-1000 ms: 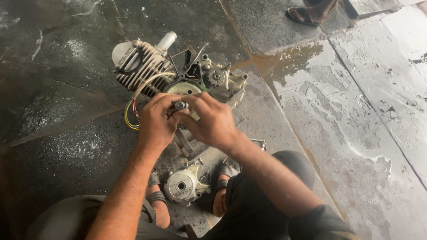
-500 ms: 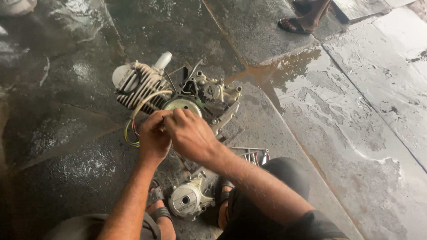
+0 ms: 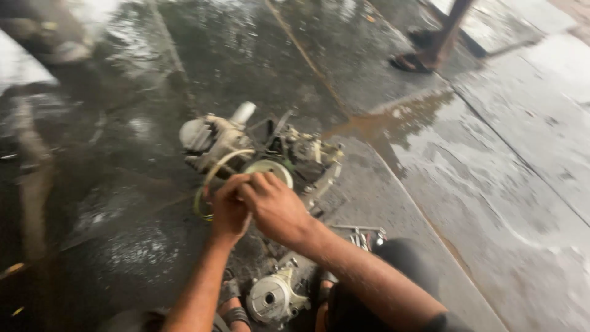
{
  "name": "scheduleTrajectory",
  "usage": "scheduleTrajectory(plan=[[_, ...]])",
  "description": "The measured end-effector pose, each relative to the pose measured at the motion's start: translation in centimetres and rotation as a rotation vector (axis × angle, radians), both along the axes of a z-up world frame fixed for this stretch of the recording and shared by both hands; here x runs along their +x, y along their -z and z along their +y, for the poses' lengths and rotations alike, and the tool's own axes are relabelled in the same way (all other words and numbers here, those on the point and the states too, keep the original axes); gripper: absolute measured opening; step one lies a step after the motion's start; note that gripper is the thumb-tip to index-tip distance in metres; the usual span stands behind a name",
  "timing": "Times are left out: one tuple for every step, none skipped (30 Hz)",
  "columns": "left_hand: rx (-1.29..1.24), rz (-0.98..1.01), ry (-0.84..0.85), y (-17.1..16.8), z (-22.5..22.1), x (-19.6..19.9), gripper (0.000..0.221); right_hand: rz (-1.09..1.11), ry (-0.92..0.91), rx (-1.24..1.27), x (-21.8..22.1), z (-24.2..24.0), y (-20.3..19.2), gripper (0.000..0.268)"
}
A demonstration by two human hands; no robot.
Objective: Disassemble and inspect parts of a motorcycle engine located on a shop floor.
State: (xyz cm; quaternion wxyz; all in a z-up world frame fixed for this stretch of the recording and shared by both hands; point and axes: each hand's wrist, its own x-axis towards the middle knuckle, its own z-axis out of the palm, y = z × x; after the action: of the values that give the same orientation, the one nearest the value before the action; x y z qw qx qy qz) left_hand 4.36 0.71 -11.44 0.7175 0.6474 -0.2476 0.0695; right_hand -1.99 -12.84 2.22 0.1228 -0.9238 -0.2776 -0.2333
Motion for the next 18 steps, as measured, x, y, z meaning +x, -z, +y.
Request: scheduleTrajectory(plan=[[0.006,-0.015,-0.038,-0.4,-0.1,-0.2,0.025,-0.015,-0.038,0.006,-0.1,-0.1,-0.1,0.033],[-0.037,-0.015,0.014,-0.9,-0.3,-0.4,0.028,0.005,0.014,0.096,-0.1,-0.2,-0.2,0.034],[-0.078,-0.019,0.059,-1.5,-0.3,-0.4,0.031,0.027,0.056,0.187,0.1,-0.2,-0.5,0.035],[-0.071,-0.037,0.013,-1.5,-0.4,-0.1,0.031,0.016,0.008,0.192,0.6,-0.3,-1.0,0.035],[0.004,-0.072,-0.009,-1.3,-0.5,-0.1,0.030,0.185,0.171,0.140,0.7,-0.3,-1.2,0.034],[0.080,-0.104,-0.032,-1.0,-0.7,0.1,0.032,0.350,0.335,0.080,1.0,-0.5,-1.3,0.035],[0.087,-0.111,-0.068,-1.8,-0.7,-0.3,0.032,0.344,0.298,0.080,1.0,-0.7,-0.5,0.035],[0.032,0.021,-0.043,-2.5,-0.9,-0.7,0.029,0.275,0.221,0.008,1.2,-1.0,0.4,0.027],[-0.028,0.152,-0.005,-3.2,-1.2,-0.9,0.027,0.203,0.157,-0.060,1.4,-1.4,1.3,0.021],[-0.025,0.144,-0.029,-3.3,-1.1,-0.9,0.027,0.194,0.134,-0.058,1.2,-1.1,0.9,0.021],[-0.052,0.149,0.019,-3.3,-1.1,-0.9,0.026,0.133,0.090,-0.033,1.0,-1.0,0.5,0.022],[-0.079,0.155,0.066,-3.3,-1.1,-0.8,0.025,0.073,0.046,-0.008,0.8,-0.9,0.2,0.025],[-0.078,0.148,0.044,-3.0,-1.2,-0.7,0.025,0.066,0.024,-0.006,0.8,-0.7,-0.4,0.025],[-0.028,0.107,0.024,-2.5,-1.2,-0.5,0.030,0.012,-0.032,0.064,0.8,-0.5,-1.0,0.024],[0.020,0.074,0.002,-2.0,-1.4,-0.6,0.037,-0.035,-0.088,0.132,0.6,-0.4,-1.6,0.024],[0.019,0.074,-0.022,-3.1,-1.1,-1.1,0.037,-0.033,-0.112,0.133,0.7,-0.4,-1.6,0.024],[0.081,0.125,-0.014,-4.2,-1.0,-1.4,0.030,0.169,0.139,0.073,0.8,-0.5,-1.6,0.021],[0.142,0.177,-0.005,-5.4,-0.9,-1.7,0.023,0.369,0.390,0.007,0.9,-0.5,-1.7,0.033]])
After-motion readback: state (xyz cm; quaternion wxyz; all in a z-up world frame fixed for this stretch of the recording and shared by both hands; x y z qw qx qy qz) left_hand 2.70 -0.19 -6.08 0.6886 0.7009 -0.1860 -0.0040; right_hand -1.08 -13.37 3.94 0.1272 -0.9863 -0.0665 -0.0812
